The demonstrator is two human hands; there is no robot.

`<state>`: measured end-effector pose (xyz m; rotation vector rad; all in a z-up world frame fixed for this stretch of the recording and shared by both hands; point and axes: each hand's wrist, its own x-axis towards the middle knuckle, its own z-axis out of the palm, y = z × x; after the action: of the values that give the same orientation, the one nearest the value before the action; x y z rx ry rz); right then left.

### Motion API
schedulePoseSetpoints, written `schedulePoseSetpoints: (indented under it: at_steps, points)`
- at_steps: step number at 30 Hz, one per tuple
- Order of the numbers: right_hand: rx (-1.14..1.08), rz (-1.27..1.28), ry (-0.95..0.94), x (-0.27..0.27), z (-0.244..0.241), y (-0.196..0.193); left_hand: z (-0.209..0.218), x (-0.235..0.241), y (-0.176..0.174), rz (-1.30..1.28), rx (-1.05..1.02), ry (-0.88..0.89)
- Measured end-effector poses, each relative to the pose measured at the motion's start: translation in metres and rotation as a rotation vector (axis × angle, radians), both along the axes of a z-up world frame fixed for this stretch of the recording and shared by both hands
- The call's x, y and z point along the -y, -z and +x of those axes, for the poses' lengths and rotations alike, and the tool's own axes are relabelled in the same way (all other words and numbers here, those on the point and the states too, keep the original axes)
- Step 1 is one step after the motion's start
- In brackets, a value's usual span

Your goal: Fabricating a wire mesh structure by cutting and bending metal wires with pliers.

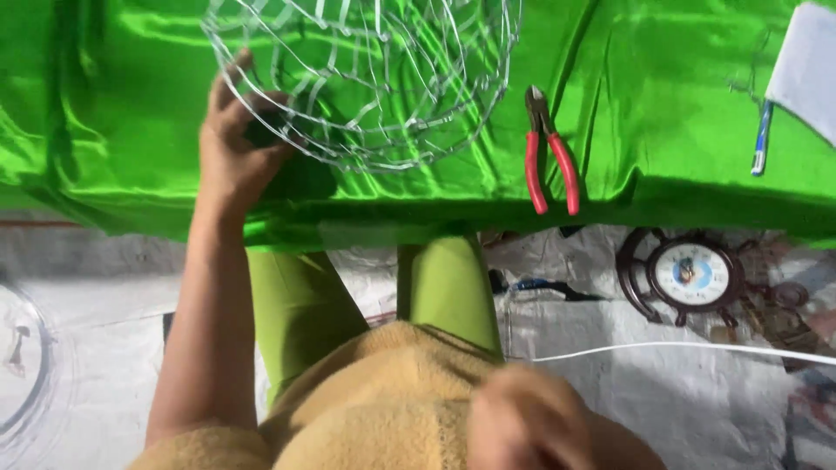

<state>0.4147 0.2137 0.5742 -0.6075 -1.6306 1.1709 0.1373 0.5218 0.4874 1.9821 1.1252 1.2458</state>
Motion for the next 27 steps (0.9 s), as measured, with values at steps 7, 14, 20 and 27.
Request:
schedulePoseSetpoints:
  at_steps: [7,14,20,27]
  points:
    - [0.776,0.048,0.46,-0.062,0.014,0.126,0.001,-0.001,0.003,-0.026,0.045,-0.007]
    - [0.965,-0.093,0.522,-0.04,0.049,0.239,0.004,0.007,-0.006,-0.055,0.11,0.057]
    - [0.776,-0.174,0.657,-0.054,0.046,0.22,0.001,0.008,-0.006,-0.043,0.079,0.043]
    - [0.724,-0.635,0.618,-0.052,0.055,0.203,0.006,0.01,-0.004,-0.09,0.049,-0.029]
